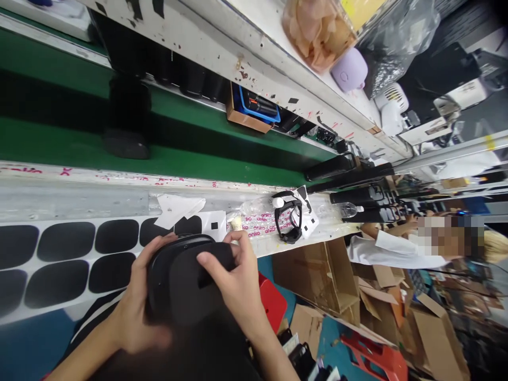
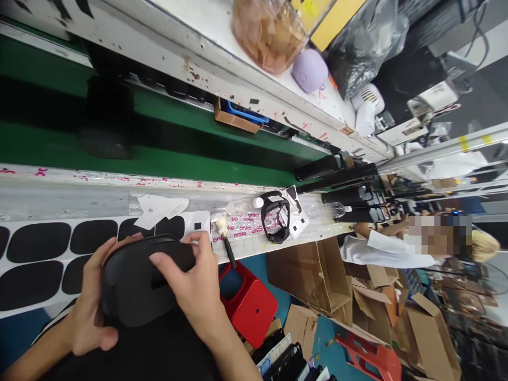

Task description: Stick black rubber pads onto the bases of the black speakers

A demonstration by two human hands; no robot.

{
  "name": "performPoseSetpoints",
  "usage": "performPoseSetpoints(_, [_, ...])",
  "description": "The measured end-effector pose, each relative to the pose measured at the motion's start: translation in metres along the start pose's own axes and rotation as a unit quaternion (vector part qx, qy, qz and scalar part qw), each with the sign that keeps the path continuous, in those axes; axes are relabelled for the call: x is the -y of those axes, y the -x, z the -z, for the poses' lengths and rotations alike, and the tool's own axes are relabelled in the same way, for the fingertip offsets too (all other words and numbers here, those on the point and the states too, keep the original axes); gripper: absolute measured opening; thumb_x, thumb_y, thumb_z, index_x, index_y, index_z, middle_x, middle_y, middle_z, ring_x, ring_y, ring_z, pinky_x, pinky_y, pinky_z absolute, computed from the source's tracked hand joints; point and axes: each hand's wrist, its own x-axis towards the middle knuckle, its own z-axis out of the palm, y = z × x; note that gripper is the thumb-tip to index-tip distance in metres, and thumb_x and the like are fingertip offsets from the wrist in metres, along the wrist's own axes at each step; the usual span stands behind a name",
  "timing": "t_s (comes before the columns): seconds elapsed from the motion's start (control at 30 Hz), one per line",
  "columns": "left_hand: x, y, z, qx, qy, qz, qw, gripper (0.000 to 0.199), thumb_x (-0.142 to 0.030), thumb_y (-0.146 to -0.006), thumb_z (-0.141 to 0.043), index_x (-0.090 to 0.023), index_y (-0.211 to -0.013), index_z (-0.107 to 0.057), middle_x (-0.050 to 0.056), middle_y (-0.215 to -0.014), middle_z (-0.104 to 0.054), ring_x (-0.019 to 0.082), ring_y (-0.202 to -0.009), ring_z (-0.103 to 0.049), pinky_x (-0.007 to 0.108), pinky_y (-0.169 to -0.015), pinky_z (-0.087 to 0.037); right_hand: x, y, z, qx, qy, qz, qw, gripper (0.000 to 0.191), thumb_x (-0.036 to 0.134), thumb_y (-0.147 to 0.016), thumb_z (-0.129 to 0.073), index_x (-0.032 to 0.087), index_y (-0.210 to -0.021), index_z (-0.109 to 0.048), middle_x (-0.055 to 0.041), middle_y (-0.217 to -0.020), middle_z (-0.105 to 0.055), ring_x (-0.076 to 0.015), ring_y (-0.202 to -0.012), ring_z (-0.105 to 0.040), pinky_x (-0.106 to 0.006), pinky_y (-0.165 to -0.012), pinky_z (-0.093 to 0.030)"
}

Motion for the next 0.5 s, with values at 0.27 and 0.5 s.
performPoseSetpoints(0.27, [0.001,-0.001,0.000,0.000,0.026,0.012,1.000,0.097,-0.093,-0.062,-0.048,-0.043,-0.144,-0.030,0.002,-0.152,-0.033,0.036,-0.139,-0.036,0.053,-0.119,-0.028,0.007,0.005,-0.015,-0.008,0.184,0.023,0.983,0.040,0.054,-0.078,-0.072,0.028,-0.100,-0.050,0.0046,-0.078,-0.061,-0.0149,-0.066,-0.058,-0.026,-0.060,-0.044])
performPoseSetpoints(0.5, [0.003,0.000,0.000,-0.002,0.017,-0.003,1.000,0.089,-0.088,-0.071,-0.042,-0.041,-0.145,-0.029,0.001,-0.150,-0.035,0.033,-0.137,-0.037,0.046,-0.117,-0.032,0.009,0.006,-0.022,-0.021,0.217,0.017,0.976,0.042,0.055,-0.078,-0.072,0.028,-0.102,-0.050,0.0018,-0.082,-0.067,-0.0223,-0.074,-0.068,-0.032,-0.066,-0.050])
